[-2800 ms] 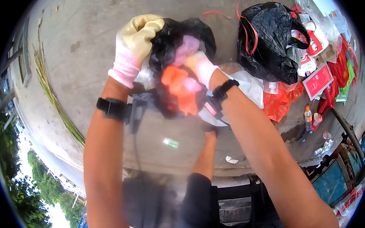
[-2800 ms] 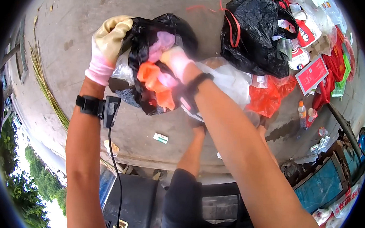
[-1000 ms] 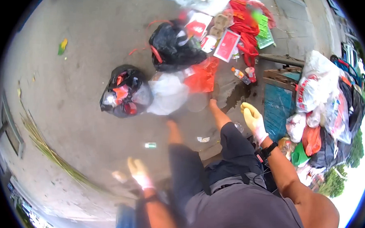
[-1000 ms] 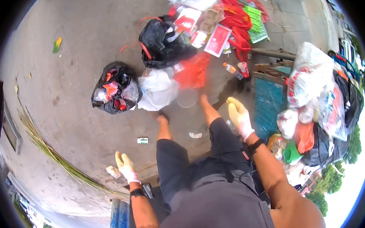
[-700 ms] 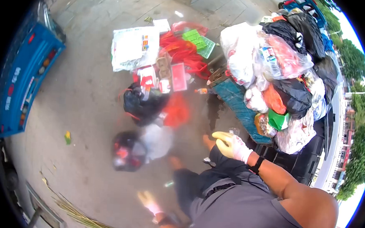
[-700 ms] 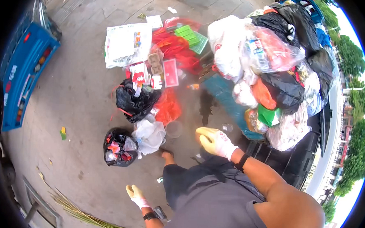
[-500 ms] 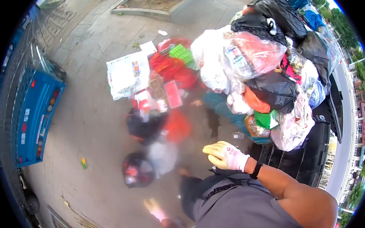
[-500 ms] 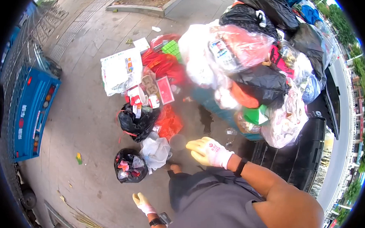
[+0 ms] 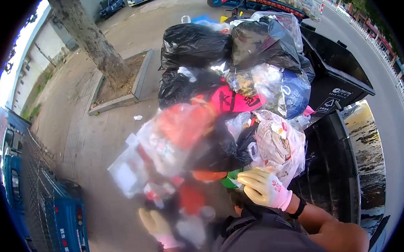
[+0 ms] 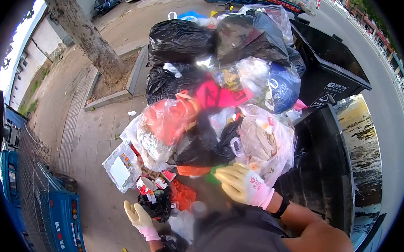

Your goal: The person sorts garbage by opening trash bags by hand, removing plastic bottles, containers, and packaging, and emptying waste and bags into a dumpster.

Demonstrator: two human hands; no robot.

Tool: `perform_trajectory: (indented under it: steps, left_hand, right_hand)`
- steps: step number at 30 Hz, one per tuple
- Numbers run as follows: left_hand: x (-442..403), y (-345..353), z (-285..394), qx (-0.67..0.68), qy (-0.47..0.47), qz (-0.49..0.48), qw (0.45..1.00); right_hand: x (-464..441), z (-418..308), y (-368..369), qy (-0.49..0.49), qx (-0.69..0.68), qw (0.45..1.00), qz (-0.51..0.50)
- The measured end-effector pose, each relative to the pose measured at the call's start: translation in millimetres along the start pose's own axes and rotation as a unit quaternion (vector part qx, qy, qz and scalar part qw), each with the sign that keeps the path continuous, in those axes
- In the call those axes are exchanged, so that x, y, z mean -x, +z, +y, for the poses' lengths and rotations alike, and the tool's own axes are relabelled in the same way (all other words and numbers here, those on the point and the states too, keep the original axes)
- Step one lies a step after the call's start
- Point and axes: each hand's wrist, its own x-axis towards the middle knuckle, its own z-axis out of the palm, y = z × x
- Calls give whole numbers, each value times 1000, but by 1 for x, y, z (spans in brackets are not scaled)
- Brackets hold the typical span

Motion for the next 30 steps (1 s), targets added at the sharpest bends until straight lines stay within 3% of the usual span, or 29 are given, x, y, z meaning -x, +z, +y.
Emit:
perform_trajectory:
  steps: [6,10,11,14,18,20,22,24,27,28,30]
  left_hand:
    - [-48,102,246,-39,275,-120,953]
    - [-85,216,339,-5,477,-201,856]
    - [-86,249,364,7,491,-223,842]
    - [-93,360,424,34,567,-252,783]
    - [-89,485,506,2,569,-327,754]
    - [-87,557,527,-18,607,-262,750]
    - [-74,593,558,-120,541,-354,753]
    - [-60,621,564,-186,533,-328,757]
    - [-71,677,546,-224,431,-433,759]
    - [-62,667,530,-159,435,-377,802]
    - [-58,646,507,-66,476,-383,789]
  right_hand:
    - [43,32,-40,106,68,989,75]
    - [64,29,-60,151,113,978,94]
    - [60,25,-69,145,133,972,130]
    - [85,14,-78,267,153,934,183]
    - [117,-3,-76,371,235,867,235]
    - [125,-17,-68,419,260,829,264]
    - [131,-30,-59,456,273,802,271]
    - [137,-38,-50,487,262,791,261]
    - [134,-43,-40,503,259,779,270]
    - [132,-44,-38,507,254,777,273]
    - [129,-41,-42,500,251,778,286]
